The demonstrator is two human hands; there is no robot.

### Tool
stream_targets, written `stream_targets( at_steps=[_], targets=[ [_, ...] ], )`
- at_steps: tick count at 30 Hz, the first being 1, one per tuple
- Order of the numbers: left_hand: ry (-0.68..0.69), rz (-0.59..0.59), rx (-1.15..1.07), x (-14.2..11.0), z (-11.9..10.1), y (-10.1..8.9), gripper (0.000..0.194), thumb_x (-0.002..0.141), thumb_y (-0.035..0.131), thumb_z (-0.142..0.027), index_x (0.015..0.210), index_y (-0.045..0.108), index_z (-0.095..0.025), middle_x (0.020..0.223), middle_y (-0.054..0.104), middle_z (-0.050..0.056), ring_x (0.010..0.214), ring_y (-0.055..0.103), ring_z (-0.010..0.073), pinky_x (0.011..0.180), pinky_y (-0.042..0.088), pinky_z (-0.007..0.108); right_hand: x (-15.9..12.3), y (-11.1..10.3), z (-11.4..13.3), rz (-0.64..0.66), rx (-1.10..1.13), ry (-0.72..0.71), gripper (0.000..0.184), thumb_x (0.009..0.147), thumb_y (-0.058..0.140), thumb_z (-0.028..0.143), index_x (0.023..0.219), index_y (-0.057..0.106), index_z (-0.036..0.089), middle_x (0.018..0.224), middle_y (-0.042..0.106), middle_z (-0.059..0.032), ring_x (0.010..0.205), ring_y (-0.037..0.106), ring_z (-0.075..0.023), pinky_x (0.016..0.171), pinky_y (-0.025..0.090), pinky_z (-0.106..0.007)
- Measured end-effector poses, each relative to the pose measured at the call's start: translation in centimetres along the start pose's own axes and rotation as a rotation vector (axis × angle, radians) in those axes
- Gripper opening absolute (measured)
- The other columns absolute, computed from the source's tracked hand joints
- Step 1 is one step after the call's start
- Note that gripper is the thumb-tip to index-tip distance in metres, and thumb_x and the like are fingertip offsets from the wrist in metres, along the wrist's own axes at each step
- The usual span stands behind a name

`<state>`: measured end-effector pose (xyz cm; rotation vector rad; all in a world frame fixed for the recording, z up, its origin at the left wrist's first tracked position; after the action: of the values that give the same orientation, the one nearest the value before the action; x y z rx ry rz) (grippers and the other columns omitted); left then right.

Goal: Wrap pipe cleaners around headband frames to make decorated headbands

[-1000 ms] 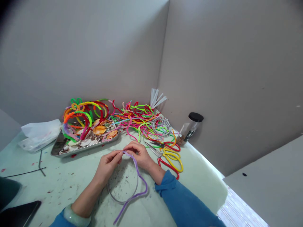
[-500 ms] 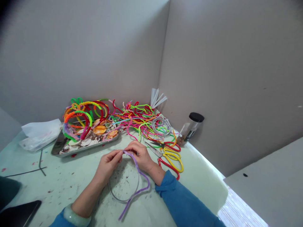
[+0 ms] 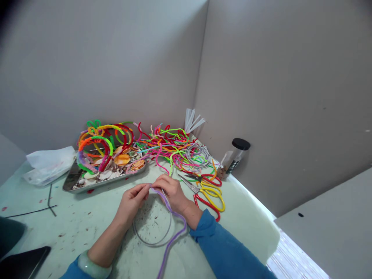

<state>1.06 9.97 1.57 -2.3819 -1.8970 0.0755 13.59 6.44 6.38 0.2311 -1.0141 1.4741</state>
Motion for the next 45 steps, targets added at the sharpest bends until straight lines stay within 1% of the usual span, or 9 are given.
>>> stream_targets(
  at_steps=[10, 15, 20, 26, 30, 32, 36, 41, 45],
  targets=[
    [-0.037, 0.058, -0.054, -0.1, -0.1, 0.3, 0.034, 0.072, 0.06, -0.045, 0.077, 0.069, -0.012, 0.051, 0.042, -0.004, 0.045, 0.031, 0.0072, 0.044, 0.025, 0.02, 0.6, -0.4, -0.2, -0.024, 0.171, 0.102, 0.015, 0.085, 0.056, 0.03, 0.083, 0.068, 0.02, 0.079, 0.057, -0.0048, 0.075, 0.056, -0.0157, 0.069, 0.046, -0.03],
    [-0.023, 0.121, -0.047, -0.2, -0.9, 0.7, 0.031, 0.068, 0.062, -0.042, 0.075, 0.071, -0.013, 0.057, 0.054, 0.0, 0.055, 0.044, 0.0116, 0.052, 0.033, 0.022, 0.5, 0.1, -1.1, -0.003, 0.264, 0.179, 0.015, 0.081, 0.062, 0.033, 0.079, 0.067, 0.019, 0.076, 0.058, -0.0041, 0.075, 0.055, -0.0158, 0.071, 0.045, -0.03],
    [-0.026, 0.161, -0.019, -0.1, -0.7, 0.8, 0.034, 0.067, 0.062, -0.045, 0.074, 0.071, -0.013, 0.05, 0.048, -0.002, 0.048, 0.038, 0.0098, 0.046, 0.028, 0.021, 0.3, 0.8, -2.4, 0.015, 0.362, 0.314, 0.022, 0.076, 0.066, 0.038, 0.083, 0.066, 0.018, 0.076, 0.057, -0.0023, 0.068, 0.053, -0.0128, 0.061, 0.044, -0.024],
    [0.089, 0.189, 0.046, -0.1, -0.8, 0.8, 0.033, 0.074, 0.057, -0.044, 0.071, 0.067, -0.013, 0.052, 0.046, -0.002, 0.05, 0.038, 0.01, 0.049, 0.031, 0.021, 0.2, 1.0, -2.8, 0.003, 0.388, 0.307, 0.019, 0.075, 0.067, 0.036, 0.077, 0.065, 0.018, 0.077, 0.057, -0.0029, 0.073, 0.055, -0.0145, 0.068, 0.046, -0.027],
    [0.208, 0.183, 0.149, -0.5, -2.0, 0.9, 0.027, 0.077, 0.055, -0.039, 0.08, 0.068, -0.015, 0.067, 0.059, 0.002, 0.062, 0.049, 0.0142, 0.06, 0.038, 0.024, 0.1, 0.7, -2.8, -0.037, 0.36, 0.316, 0.016, 0.077, 0.066, 0.033, 0.076, 0.062, 0.017, 0.076, 0.056, -0.0018, 0.07, 0.053, -0.0132, 0.064, 0.044, -0.025],
    [0.226, 0.184, 0.182, -0.6, -2.3, 1.1, 0.026, 0.078, 0.055, -0.038, 0.08, 0.067, -0.016, 0.071, 0.061, 0.002, 0.067, 0.051, 0.0155, 0.064, 0.039, 0.024, 0.1, 0.5, -2.6, -0.059, 0.323, 0.307, 0.014, 0.078, 0.065, 0.031, 0.075, 0.06, 0.017, 0.075, 0.055, -0.0014, 0.069, 0.052, -0.0129, 0.063, 0.043, -0.025],
    [0.123, 0.105, 0.196, -0.3, -1.3, 0.6, 0.038, 0.08, 0.049, -0.045, 0.056, 0.055, -0.016, 0.051, 0.046, -0.002, 0.053, 0.044, 0.0122, 0.053, 0.032, 0.023, 0.1, 0.6, -2.5, -0.053, 0.303, 0.318, 0.012, 0.078, 0.064, 0.028, 0.075, 0.06, 0.017, 0.075, 0.056, -0.0015, 0.07, 0.052, -0.0136, 0.064, 0.043, -0.025],
    [-0.035, 0.074, 0.066, 0.0, 0.2, 0.3, 0.042, 0.078, 0.05, -0.05, 0.054, 0.051, -0.015, 0.046, 0.034, -0.005, 0.044, 0.031, 0.008, 0.044, 0.022, 0.022, 0.1, 1.0, -2.5, -0.008, 0.317, 0.312, 0.008, 0.081, 0.061, 0.024, 0.082, 0.063, 0.017, 0.08, 0.058, -0.0032, 0.078, 0.054, -0.0154, 0.072, 0.044, -0.027],
    [-0.065, 0.072, 0.028, 0.0, 0.3, 0.4, 0.043, 0.078, 0.052, -0.048, 0.053, 0.052, -0.014, 0.045, 0.032, -0.005, 0.044, 0.029, 0.0068, 0.043, 0.019, 0.021, -0.1, 1.2, -2.5, 0.004, 0.299, 0.316, 0.01, 0.084, 0.057, 0.024, 0.087, 0.063, 0.017, 0.083, 0.058, -0.0039, 0.079, 0.054, -0.015, 0.072, 0.044, -0.027]
  ],
)
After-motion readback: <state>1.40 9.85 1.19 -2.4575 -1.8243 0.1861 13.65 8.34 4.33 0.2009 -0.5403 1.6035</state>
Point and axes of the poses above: each hand's wrist, its own x-axis towards the middle knuckle, its own y-axis out of the palm, z = x × y, the point moved 8 cm from there along x, towards the middle knuckle
